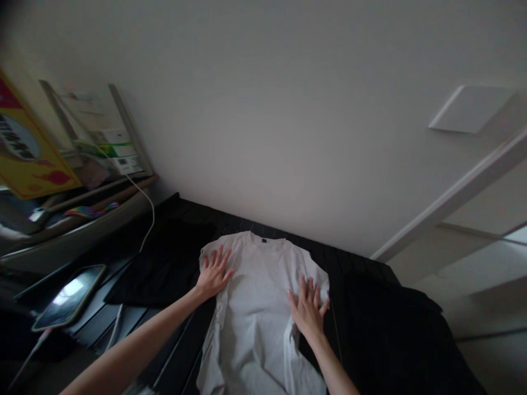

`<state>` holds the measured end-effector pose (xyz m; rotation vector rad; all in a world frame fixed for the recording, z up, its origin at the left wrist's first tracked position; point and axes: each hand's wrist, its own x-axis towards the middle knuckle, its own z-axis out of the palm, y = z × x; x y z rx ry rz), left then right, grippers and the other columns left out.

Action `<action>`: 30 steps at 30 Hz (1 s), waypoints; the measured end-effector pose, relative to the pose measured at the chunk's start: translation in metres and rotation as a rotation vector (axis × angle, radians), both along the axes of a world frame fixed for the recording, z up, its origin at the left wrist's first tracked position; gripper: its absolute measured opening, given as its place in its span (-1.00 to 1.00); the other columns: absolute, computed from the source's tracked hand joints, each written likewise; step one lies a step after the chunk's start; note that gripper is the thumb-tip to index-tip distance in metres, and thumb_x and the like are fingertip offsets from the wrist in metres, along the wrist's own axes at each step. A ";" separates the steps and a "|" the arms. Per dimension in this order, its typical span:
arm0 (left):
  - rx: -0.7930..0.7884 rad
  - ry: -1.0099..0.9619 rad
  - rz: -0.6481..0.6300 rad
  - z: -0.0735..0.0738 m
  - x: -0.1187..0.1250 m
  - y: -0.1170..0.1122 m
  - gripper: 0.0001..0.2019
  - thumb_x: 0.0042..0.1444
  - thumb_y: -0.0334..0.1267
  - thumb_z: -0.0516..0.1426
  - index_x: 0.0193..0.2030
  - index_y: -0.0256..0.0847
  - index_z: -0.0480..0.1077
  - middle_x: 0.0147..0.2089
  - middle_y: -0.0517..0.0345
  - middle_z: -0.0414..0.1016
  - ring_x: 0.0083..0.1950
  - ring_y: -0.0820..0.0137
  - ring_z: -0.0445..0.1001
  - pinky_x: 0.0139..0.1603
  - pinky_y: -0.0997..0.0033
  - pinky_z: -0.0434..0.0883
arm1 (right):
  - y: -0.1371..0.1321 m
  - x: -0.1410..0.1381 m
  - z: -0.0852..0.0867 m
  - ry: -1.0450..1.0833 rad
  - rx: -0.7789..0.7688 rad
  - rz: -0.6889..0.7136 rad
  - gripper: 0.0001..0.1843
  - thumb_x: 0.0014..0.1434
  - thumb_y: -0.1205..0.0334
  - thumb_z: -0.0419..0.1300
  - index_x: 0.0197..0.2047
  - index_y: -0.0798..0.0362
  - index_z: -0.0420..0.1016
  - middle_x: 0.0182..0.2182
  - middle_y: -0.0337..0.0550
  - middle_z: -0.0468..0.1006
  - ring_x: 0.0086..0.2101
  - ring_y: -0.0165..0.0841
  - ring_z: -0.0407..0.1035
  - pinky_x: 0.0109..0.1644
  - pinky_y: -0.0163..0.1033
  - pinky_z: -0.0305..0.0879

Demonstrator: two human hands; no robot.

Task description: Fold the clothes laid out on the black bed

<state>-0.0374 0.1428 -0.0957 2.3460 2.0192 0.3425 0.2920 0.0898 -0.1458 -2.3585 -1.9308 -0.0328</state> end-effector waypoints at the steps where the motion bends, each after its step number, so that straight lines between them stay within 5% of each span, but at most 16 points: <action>1: -0.003 -0.001 -0.021 0.000 -0.008 0.004 -0.34 0.28 0.06 -0.06 0.44 -0.13 -0.11 0.48 -0.15 -0.23 0.43 -0.08 -0.08 0.31 -0.17 -0.03 | -0.001 0.009 -0.003 -0.020 0.002 -0.013 -0.22 0.27 -0.18 -0.27 0.43 0.06 -0.20 0.36 0.17 -0.02 0.30 0.07 -0.06 0.23 0.38 -0.19; 4: -0.030 0.007 -0.080 0.001 -0.032 0.017 -0.36 0.29 0.02 -0.07 0.44 -0.14 -0.10 0.46 -0.16 -0.11 0.42 0.02 -0.02 0.31 -0.07 0.05 | -0.004 0.038 -0.011 -0.082 -0.004 -0.069 -0.18 0.25 -0.22 -0.24 0.43 0.08 -0.17 0.34 0.27 0.01 0.27 0.16 -0.01 0.22 0.41 -0.23; 7: -0.012 0.064 -0.152 0.002 -0.045 0.031 -0.41 0.27 0.02 -0.03 0.40 -0.11 0.04 0.42 -0.11 0.03 0.43 0.06 -0.04 0.38 -0.11 -0.15 | -0.005 0.058 -0.013 -0.115 -0.070 -0.076 -0.19 0.23 -0.25 -0.23 0.42 0.01 -0.10 0.35 0.24 -0.01 0.28 0.15 -0.02 0.24 0.38 -0.27; 12: -0.005 0.153 -0.108 0.010 -0.030 0.034 -0.44 0.24 0.03 0.00 0.33 -0.14 0.18 0.36 -0.11 0.17 0.44 0.04 -0.10 0.37 -0.20 -0.44 | -0.001 0.060 -0.006 -0.233 -0.205 -0.109 -0.16 0.20 -0.30 -0.20 0.42 -0.04 -0.15 0.37 0.15 -0.04 0.26 0.17 0.00 0.29 0.30 -0.38; 15: -0.006 0.143 -0.105 0.016 -0.006 0.010 -0.50 0.27 -0.03 -0.04 0.29 -0.13 0.22 0.37 -0.09 0.15 0.45 0.10 -0.12 0.39 -0.18 -0.39 | -0.001 0.051 0.007 -0.277 -0.188 -0.095 -0.21 0.24 -0.25 -0.20 0.42 -0.06 -0.12 0.38 0.10 -0.07 0.29 0.17 -0.08 0.29 0.33 -0.46; 19: -0.182 0.046 -0.256 0.018 0.027 -0.043 -0.50 0.26 -0.09 -0.06 0.30 -0.21 0.19 0.38 -0.15 0.12 0.37 0.10 0.13 0.36 -0.06 0.02 | -0.015 0.025 0.033 -0.226 -0.138 -0.002 -0.31 0.28 -0.14 -0.19 0.40 -0.06 -0.04 0.37 0.08 -0.02 0.31 0.15 -0.15 0.26 0.42 -0.45; 22: -0.256 0.021 -0.313 0.019 0.036 -0.081 -0.39 0.24 -0.08 -0.02 0.38 -0.27 0.04 0.40 -0.18 0.06 0.39 0.10 0.08 0.33 0.04 0.10 | -0.040 -0.005 0.046 -0.168 -0.094 0.124 -0.34 0.30 -0.09 -0.20 0.38 -0.04 0.03 0.37 0.08 0.00 0.31 0.11 -0.12 0.25 0.45 -0.42; 26: -0.253 0.076 -0.361 0.020 0.014 -0.109 -0.12 0.13 0.10 0.10 0.45 -0.18 -0.23 0.47 -0.11 -0.14 0.46 0.02 -0.16 0.36 -0.03 0.01 | -0.087 -0.028 0.036 -0.083 -0.075 0.299 -0.38 0.31 -0.10 -0.25 0.38 -0.14 0.03 0.38 -0.08 -0.01 0.32 -0.03 -0.11 0.29 0.36 -0.30; 30: -0.169 0.186 -0.399 0.021 -0.036 -0.126 -0.07 0.07 0.33 0.04 0.45 -0.07 -0.20 0.47 -0.03 -0.15 0.45 -0.06 -0.20 0.34 -0.22 -0.05 | -0.129 -0.002 0.012 -0.132 -0.019 0.256 -0.36 0.31 -0.11 -0.28 0.39 -0.11 -0.01 0.39 -0.13 -0.05 0.34 -0.11 -0.13 0.32 0.28 -0.28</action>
